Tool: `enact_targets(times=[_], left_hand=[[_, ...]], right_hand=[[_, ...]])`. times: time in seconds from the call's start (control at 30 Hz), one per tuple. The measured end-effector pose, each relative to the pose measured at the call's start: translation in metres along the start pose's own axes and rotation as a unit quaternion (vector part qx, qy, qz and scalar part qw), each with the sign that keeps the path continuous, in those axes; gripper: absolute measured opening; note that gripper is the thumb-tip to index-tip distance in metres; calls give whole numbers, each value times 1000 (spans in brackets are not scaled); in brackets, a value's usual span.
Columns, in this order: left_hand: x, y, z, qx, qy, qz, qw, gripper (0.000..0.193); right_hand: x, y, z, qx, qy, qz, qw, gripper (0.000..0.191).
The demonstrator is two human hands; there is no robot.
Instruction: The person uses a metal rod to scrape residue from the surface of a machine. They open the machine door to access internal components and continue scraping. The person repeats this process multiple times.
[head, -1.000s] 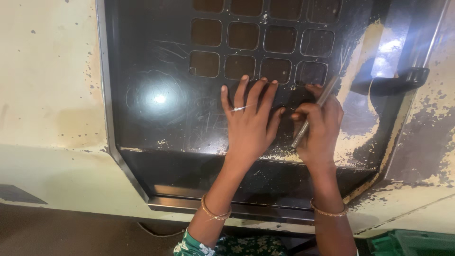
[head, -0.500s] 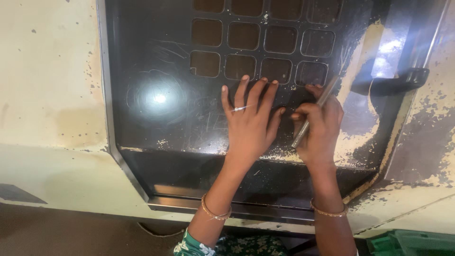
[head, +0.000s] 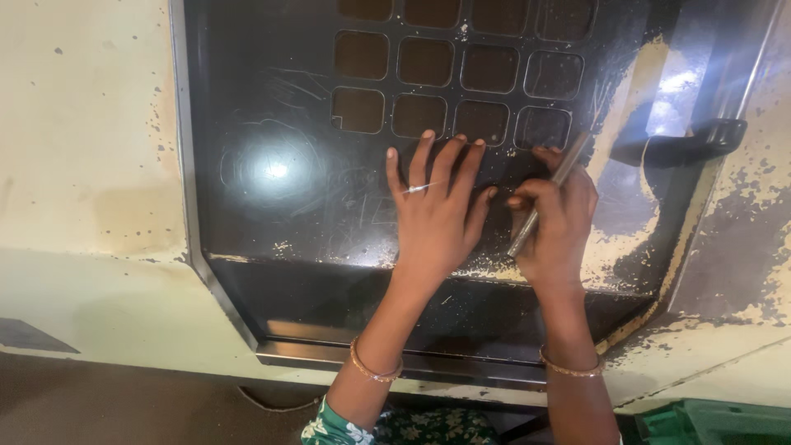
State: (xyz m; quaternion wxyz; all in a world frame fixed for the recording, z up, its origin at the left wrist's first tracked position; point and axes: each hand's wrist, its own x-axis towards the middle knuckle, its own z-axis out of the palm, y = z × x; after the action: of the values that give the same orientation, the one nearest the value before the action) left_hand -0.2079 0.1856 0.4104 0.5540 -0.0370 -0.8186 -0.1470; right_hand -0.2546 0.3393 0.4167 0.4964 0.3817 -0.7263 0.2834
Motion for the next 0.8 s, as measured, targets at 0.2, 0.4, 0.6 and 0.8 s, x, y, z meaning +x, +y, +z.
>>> enact_targets(times=[0.2,0.4,0.6,0.8], left_hand=[[-1,0,0,-2,5,3,1000,55],[-1,0,1,-2,-1,-2,1000,55],[-1,-1,0,6,-4,0,1000,56],[-1,0,1,7,-2,0,1000,54]], right_hand=[[0,0,1,4,3,-1,1000,26],[0,0,1,-1,5,-2,1000,26],[-1,2,3,-3,5,0,1000,25],[-2,5,4,-8,-1,-1,1000,23]])
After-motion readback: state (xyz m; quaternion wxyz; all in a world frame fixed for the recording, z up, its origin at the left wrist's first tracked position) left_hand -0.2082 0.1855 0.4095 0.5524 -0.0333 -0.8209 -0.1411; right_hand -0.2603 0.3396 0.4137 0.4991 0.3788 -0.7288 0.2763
